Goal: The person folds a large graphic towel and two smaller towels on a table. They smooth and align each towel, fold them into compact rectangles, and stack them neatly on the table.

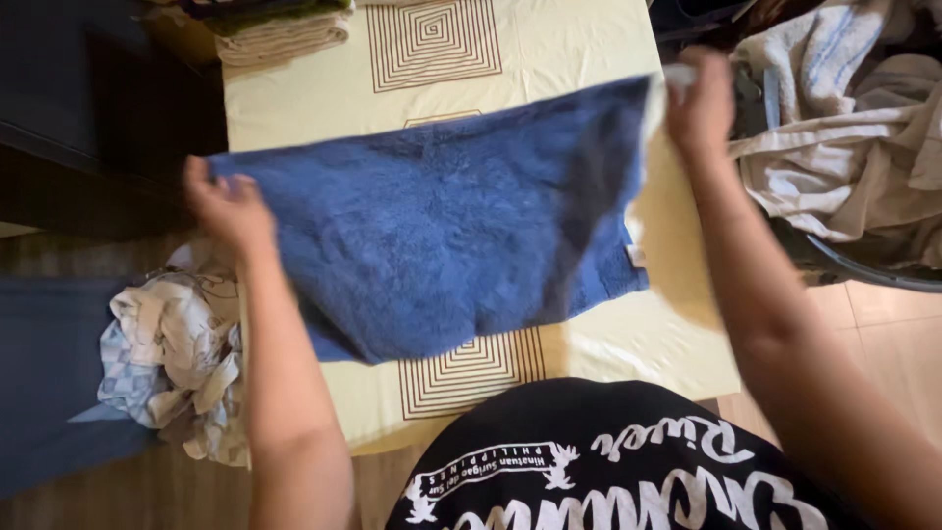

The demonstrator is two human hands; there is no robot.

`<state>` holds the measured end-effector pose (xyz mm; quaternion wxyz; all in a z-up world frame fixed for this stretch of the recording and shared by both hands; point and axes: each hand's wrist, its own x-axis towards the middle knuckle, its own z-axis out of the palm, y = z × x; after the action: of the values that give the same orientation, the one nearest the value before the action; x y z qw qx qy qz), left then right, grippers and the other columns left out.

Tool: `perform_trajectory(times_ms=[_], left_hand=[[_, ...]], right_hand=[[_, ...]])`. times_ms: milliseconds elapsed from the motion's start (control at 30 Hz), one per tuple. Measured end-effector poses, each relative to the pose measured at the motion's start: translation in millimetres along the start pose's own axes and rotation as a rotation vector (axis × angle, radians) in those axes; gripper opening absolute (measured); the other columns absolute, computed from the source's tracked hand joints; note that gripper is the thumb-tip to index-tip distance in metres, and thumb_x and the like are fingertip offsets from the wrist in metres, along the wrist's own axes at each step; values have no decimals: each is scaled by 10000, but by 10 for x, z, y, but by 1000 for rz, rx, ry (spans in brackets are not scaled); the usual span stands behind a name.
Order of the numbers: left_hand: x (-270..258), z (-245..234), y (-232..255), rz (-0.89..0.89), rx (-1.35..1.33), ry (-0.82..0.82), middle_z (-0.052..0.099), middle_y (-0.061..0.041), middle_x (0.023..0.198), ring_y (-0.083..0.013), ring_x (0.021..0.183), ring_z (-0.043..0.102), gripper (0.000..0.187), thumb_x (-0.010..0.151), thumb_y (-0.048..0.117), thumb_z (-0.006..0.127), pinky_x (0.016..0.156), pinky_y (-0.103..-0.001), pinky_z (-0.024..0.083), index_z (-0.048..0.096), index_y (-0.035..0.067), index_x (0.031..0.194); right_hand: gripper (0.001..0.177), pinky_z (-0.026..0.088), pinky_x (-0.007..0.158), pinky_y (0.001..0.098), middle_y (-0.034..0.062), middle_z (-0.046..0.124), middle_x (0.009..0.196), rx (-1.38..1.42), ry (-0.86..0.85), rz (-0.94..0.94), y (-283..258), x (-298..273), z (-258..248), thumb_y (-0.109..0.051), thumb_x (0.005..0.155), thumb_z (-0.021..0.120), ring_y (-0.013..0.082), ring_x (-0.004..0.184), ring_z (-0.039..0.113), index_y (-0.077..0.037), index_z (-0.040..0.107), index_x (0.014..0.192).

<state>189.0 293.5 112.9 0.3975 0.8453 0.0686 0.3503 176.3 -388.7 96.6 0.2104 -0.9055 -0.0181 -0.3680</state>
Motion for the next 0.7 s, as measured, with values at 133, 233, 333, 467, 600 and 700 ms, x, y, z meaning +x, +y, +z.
perform_trajectory(times_ms=[133,233,333,467,600,700], left_hand=[[-902,340,-115,87,158,-270,258,-316,1664,-478,1554,283,577,1079,180,599,1281,-503,255,370,64,1596],[-1665,317,-135,72,353,-457,299,-293,1646,-509,1510,258,584,1052,278,555,1230,-591,210,421,81,1586],[-2157,186,-160,68,480,-519,324,-217,1667,-462,1532,276,531,1069,327,510,1228,-586,215,453,124,1556],[-2296,-44,-267,34,594,-523,327,-154,1679,-390,1550,278,541,1059,359,502,1237,-568,210,458,168,1564],[-2189,-295,-436,-43,749,-449,297,-158,1680,-400,1542,242,597,1058,423,486,1218,-569,194,429,158,1590],[-2171,-413,-509,-70,728,-448,271,-165,1701,-384,1554,238,655,1053,452,462,1232,-558,196,382,128,1616]], right_hand=[[419,470,984,548,291,618,1221,26,-256,263,-607,-912,441,-173,999,732,492,1124,582,2,579,1348],[480,310,1254,578,141,525,1508,18,-399,-51,-1181,-1759,402,-220,981,612,394,1446,448,-113,541,1444],[545,211,1231,563,71,408,1629,-114,-608,31,-1377,-2182,223,-370,1002,555,351,1521,314,-224,494,1523],[569,173,1245,536,40,375,1652,-144,-639,78,-1226,-2193,91,-480,1017,485,324,1533,292,-283,448,1550],[564,170,1224,561,56,345,1676,-206,-617,94,-1035,-2187,3,-445,1036,463,330,1534,286,-269,435,1571],[556,172,1225,574,44,334,1687,-231,-603,113,-936,-2278,-62,-430,1052,435,319,1545,293,-272,426,1585]])
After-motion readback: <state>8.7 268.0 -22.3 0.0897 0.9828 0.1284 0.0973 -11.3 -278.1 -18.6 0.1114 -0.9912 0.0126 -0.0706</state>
